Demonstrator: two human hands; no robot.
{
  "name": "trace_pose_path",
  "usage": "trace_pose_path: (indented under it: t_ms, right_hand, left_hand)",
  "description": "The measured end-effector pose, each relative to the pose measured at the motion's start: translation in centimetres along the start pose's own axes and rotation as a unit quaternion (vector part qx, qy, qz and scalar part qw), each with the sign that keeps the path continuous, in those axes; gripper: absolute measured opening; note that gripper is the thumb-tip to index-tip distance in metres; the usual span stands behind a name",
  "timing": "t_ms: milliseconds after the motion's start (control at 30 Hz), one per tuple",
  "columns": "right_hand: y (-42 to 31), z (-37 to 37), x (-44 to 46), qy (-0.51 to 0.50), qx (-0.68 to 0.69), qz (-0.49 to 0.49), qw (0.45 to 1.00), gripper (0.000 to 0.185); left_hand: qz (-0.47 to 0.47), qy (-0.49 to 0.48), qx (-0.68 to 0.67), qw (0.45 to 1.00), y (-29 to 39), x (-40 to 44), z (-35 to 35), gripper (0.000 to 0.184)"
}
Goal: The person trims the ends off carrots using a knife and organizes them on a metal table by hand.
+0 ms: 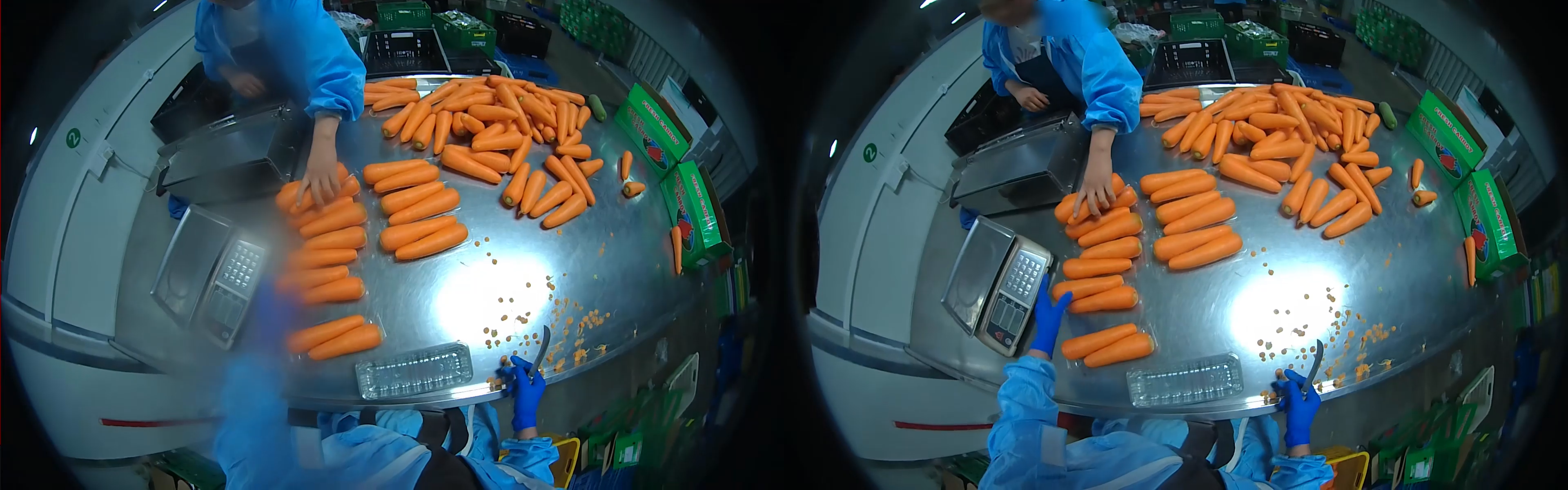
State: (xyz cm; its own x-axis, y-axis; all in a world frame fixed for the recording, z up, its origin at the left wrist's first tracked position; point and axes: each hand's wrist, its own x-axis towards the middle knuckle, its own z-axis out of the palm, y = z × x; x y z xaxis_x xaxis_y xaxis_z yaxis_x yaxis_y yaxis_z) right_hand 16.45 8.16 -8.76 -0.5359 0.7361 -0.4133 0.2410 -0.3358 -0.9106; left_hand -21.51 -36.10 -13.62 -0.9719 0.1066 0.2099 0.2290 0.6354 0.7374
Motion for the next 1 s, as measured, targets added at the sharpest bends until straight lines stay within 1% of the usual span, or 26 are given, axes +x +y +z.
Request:
trace_pose_path:
  t_ms: [33,67,100,133,233,333,400,433,533,567,600,633,667,700,733,767,800,900,967,1000]
  right_hand:
    - [-0.2,0.2,0.1,0.007,-0.009,-0.006,1.000,0.026]
    - [-0.3,0.4,0.1,0.010,-0.012,-0.016,1.000,0.025]
    - [-0.4,0.5,-0.1,0.014,-0.014,-0.025,0.999,0.025]
    - [-0.3,0.7,-0.3,0.019,-0.016,-0.033,0.999,0.024]
    - [-0.3,0.8,-0.3,0.040,-0.037,-0.032,0.998,0.024]
    - [-0.3,1.0,-0.1,0.052,-0.029,-0.013,0.998,0.022]
    - [0.5,0.4,0.3,0.058,-0.034,-0.003,0.998,0.020]
    - [0.8,0.3,0.4,0.061,-0.036,0.004,0.997,0.020]
    - [1.1,0.6,0.5,0.077,-0.045,-0.023,0.996,0.019]
    - [1.1,0.5,0.5,0.076,-0.045,-0.016,0.996,0.019]
    - [1.1,0.3,0.6,0.076,-0.045,-0.009,0.996,0.019]
    - [1.1,0.2,0.5,0.077,-0.044,-0.001,0.996,0.018]
    - [1.1,0.1,0.4,0.076,-0.049,0.002,0.996,0.018]
    - [0.9,0.2,0.4,0.074,-0.054,0.005,0.996,0.018]
    - [0.9,0.2,0.5,0.072,-0.059,0.008,0.996,0.018]
    - [0.9,0.3,0.5,0.076,-0.060,0.004,0.995,0.018]
    - [0.9,0.4,0.5,0.080,-0.061,0.000,0.995,0.018]
    - [1.0,0.1,0.5,0.082,-0.075,0.001,0.994,0.019]
    - [1.1,-0.1,0.3,0.079,-0.078,0.004,0.994,0.018]
    - [1.1,-0.1,0.4,0.077,-0.074,0.002,0.994,0.018]
  left_hand:
    - [-0.004,0.010,0.001,1.000,-3.1,1.9,0.4,0.087]
    - [-0.009,0.019,0.001,1.000,-4.6,3.6,0.8,0.089]
    - [-0.081,-0.014,-0.061,0.995,-0.2,4.2,0.1,0.082]
    - [-0.096,-0.016,-0.084,0.992,1.2,5.3,0.3,0.081]
    - [-0.097,0.010,-0.211,0.973,0.2,8.8,1.2,0.077]
    - [-0.111,0.008,-0.339,0.934,-1.6,12.3,1.6,0.074]
    - [-0.117,-0.004,-0.362,0.925,-2.7,14.3,1.9,0.072]
    - [-0.132,-0.008,-0.387,0.912,-2.4,15.4,2.1,0.070]
    - [-0.196,-0.003,-0.402,0.895,-0.5,17.2,2.9,0.063]
    - [-0.203,-0.007,-0.384,0.901,-0.3,17.8,3.3,0.061]
    - [-0.102,-0.023,-0.217,0.971,-3.1,19.2,4.5,0.055]
    - [0.005,-0.039,-0.041,0.998,-7.9,21.6,5.8,0.050]
    - [0.116,-0.054,0.134,0.983,-12.4,23.5,6.6,0.046]
    - [0.208,-0.048,0.331,0.919,-13.9,24.3,6.8,0.042]
    - [0.121,-0.052,0.121,0.984,-12.4,24.6,7.6,0.047]
    - [0.024,-0.052,-0.094,0.994,-9.0,24.7,8.3,0.053]
    - [-0.078,-0.049,-0.301,0.949,-5.6,24.5,8.6,0.060]
    - [-0.082,-0.079,-0.328,0.938,2.1,21.5,8.3,0.059]
    - [-0.129,-0.095,-0.371,0.915,5.8,20.3,7.2,0.057]
    - [-0.113,-0.092,-0.354,0.924,3.7,20.9,7.3,0.058]
